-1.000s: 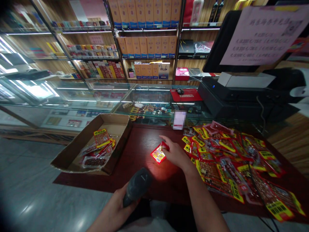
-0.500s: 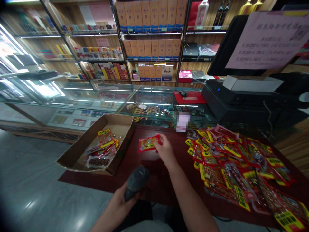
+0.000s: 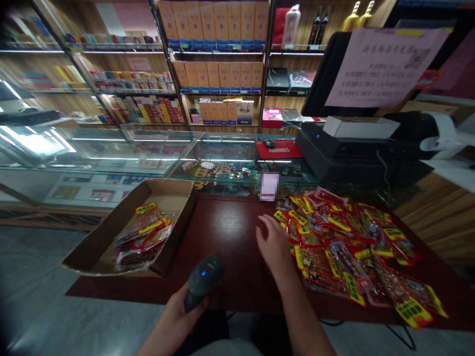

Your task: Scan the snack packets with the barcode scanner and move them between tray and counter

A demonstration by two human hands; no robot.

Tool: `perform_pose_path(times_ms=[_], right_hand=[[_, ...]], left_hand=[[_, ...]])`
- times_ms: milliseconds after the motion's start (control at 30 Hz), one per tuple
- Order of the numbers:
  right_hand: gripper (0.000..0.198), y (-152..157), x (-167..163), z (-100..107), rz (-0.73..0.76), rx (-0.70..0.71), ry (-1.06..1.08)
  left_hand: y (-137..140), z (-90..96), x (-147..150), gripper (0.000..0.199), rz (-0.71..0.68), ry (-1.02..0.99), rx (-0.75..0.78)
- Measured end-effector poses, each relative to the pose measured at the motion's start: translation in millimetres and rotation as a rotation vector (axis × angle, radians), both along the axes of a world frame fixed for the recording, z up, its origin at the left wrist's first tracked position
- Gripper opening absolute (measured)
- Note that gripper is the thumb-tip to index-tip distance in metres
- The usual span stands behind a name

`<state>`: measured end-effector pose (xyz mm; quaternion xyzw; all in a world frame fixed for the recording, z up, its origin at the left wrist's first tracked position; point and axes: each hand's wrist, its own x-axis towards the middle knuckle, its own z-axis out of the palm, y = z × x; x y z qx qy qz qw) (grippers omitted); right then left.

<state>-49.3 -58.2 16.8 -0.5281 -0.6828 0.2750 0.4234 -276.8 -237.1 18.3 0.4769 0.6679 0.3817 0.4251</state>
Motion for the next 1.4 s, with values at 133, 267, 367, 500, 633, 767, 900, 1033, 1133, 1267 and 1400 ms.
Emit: perform_pose_path(times_ms=[133,267,367,500,633,767,900,1033,1133,1267,1400], right_hand=[[0.059,-34.7,98.6,-34.0,-0.352,-0.036,-0.352],[0.065,-67.7,132.6,-73.2,-0.467,-0.066,-0.824],[0.057,-70.6,129.6,-85.9,-0.449,-0.004,-0.881],[0.050,-59.2,113.8,-81.8,-0.403,0.124,-0.833],[0.041,-56.8,80.1,-75.9,-0.288,0.154,-0.808],[0.038,-65.5,32.7,-74.3,-0.055,0.153,-0.719],[0.039,-69.1,10.6,-69.1,0.117,0.135,-0.592],[0.045,-62.4,21.8,-64.2,0.072,0.148,-0.591],[0.055,-58.0,30.2,-62.1,0.046,0.121,-0.536],[0.066,-59.1,33.4,-54.9,-0.063,0.131,-0.508],[0.078,-58.2,38.4,-44.3,0.334,0.100,-0.676]], left_hand=[[6.5,1.0,-1.5,0.028,-0.037,0.021,0.005],[11.6,4.9,3.1,0.032,-0.047,0.015,-0.022],[12.3,9.0,7.8,0.033,-0.059,0.000,-0.018],[9.1,10.1,9.4,0.030,-0.058,0.001,-0.005],[5.0,6.7,6.6,0.030,-0.020,-0.015,-0.023],[5.0,6.6,5.2,0.031,-0.015,-0.009,-0.038],[6.6,7.0,4.6,0.032,-0.030,0.005,-0.033],[6.4,3.5,2.0,0.032,-0.031,0.010,-0.016],[6.3,1.1,0.4,0.031,-0.015,0.019,-0.007],[6.3,0.8,0.0,0.033,-0.011,0.036,0.007],[5.9,2.1,1.2,0.031,-0.015,0.029,-0.002]])
